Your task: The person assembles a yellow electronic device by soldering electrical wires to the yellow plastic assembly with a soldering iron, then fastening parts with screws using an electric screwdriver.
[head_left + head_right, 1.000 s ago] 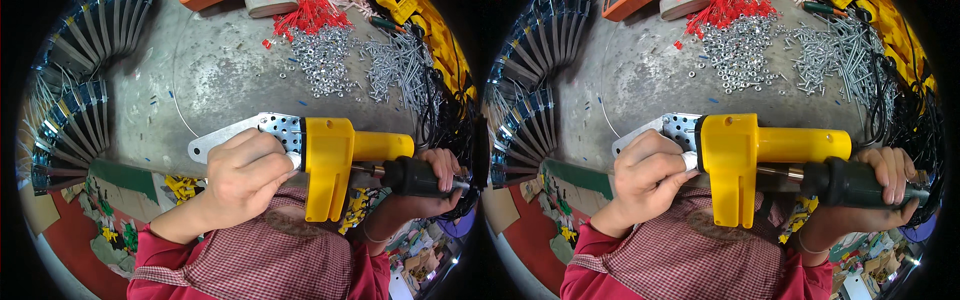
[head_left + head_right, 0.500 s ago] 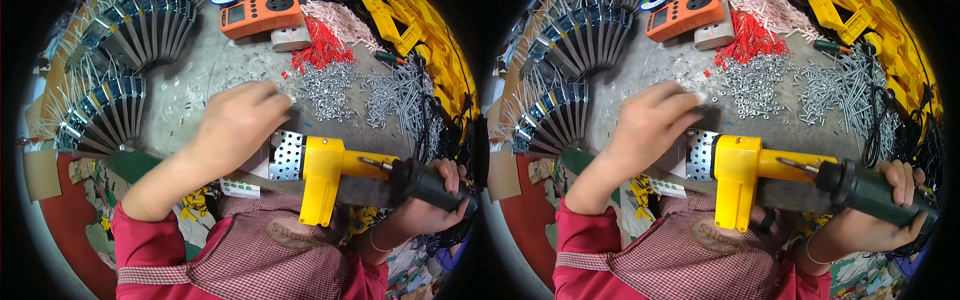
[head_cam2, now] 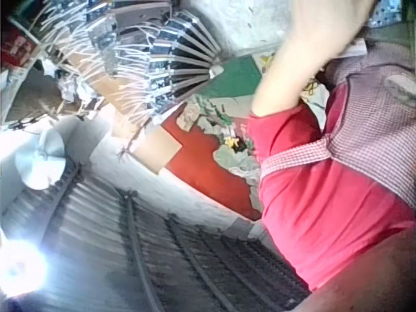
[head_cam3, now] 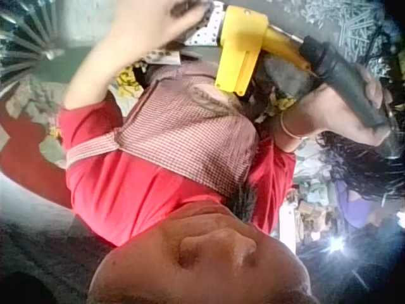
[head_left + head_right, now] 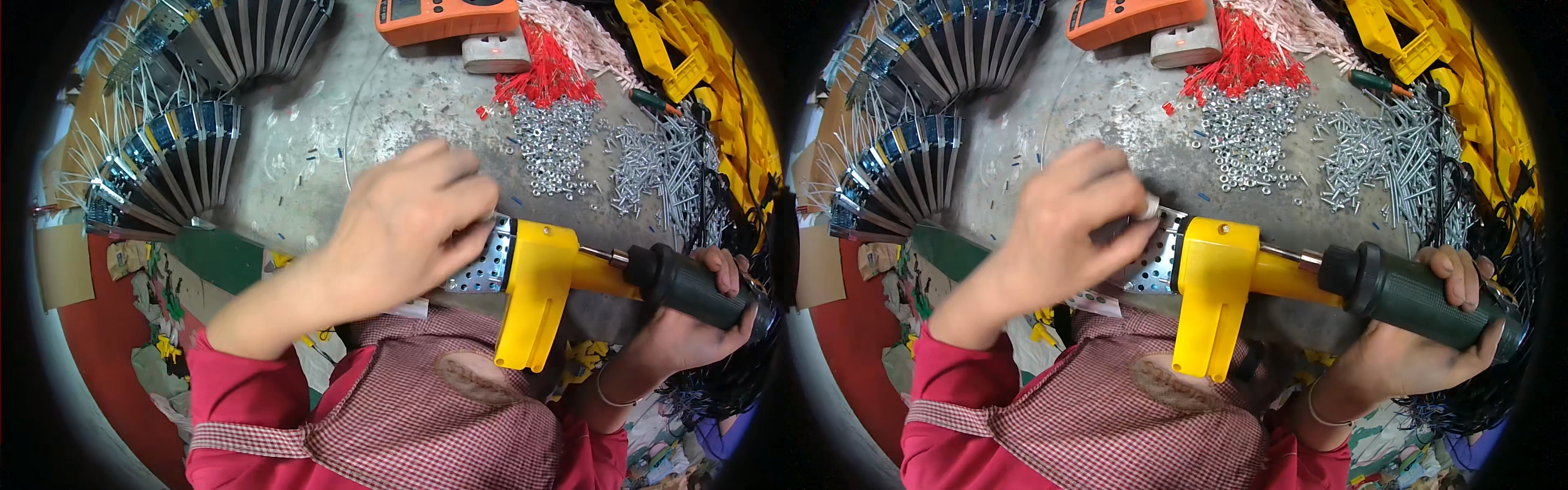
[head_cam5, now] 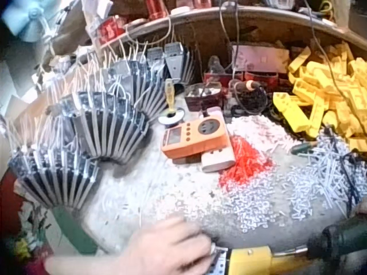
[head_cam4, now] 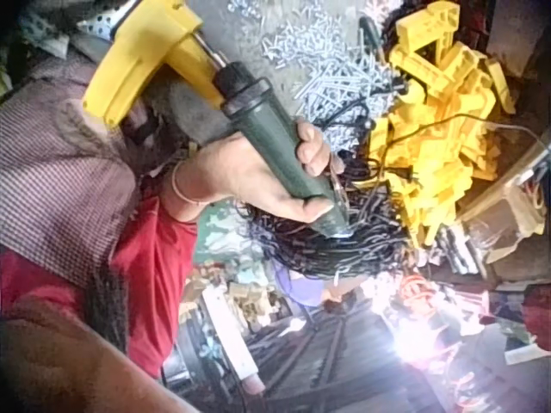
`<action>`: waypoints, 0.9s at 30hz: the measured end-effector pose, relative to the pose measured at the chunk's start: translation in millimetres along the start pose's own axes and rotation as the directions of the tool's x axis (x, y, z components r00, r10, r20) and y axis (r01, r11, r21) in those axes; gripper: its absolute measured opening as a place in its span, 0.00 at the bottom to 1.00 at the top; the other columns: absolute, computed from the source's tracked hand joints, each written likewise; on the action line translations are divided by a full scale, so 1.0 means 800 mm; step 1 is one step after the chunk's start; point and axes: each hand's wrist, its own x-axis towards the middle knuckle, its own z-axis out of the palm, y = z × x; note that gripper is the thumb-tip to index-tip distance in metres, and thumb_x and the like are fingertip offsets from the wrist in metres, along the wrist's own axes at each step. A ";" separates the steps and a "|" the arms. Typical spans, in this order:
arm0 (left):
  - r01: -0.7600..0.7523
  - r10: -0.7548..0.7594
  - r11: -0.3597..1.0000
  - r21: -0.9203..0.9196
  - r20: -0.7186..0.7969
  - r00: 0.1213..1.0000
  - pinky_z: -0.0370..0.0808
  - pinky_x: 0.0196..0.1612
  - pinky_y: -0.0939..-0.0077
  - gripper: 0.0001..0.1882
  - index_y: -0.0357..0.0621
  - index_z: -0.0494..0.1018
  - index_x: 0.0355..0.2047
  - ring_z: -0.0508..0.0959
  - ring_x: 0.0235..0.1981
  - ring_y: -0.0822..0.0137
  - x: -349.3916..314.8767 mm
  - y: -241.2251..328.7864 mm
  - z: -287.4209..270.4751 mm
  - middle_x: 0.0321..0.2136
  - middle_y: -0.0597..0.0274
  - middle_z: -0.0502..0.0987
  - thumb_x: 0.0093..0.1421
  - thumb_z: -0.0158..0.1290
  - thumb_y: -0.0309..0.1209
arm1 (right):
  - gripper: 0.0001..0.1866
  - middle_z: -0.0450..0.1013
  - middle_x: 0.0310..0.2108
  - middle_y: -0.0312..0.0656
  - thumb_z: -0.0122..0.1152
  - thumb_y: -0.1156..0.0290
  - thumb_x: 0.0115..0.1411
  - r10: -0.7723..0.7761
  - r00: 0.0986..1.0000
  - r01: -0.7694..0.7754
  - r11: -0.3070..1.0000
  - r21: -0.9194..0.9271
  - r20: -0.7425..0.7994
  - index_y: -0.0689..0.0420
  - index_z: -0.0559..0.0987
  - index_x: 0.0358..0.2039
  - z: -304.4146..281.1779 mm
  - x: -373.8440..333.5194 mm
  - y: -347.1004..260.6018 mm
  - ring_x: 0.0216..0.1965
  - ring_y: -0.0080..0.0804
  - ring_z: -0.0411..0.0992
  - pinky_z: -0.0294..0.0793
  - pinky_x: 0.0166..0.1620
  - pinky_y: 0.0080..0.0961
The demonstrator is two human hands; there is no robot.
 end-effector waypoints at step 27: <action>-0.009 -0.043 0.973 -0.230 -0.221 0.974 0.66 0.23 0.70 0.11 0.38 0.74 0.23 0.71 0.21 0.60 -0.027 -0.001 0.039 0.21 0.59 0.73 0.35 0.62 0.20 | 0.18 0.61 0.28 0.35 0.55 0.66 0.59 0.110 0.989 -0.119 0.990 -0.082 -0.103 0.61 0.61 0.42 0.009 0.008 0.004 0.34 0.27 0.64 0.65 0.53 0.34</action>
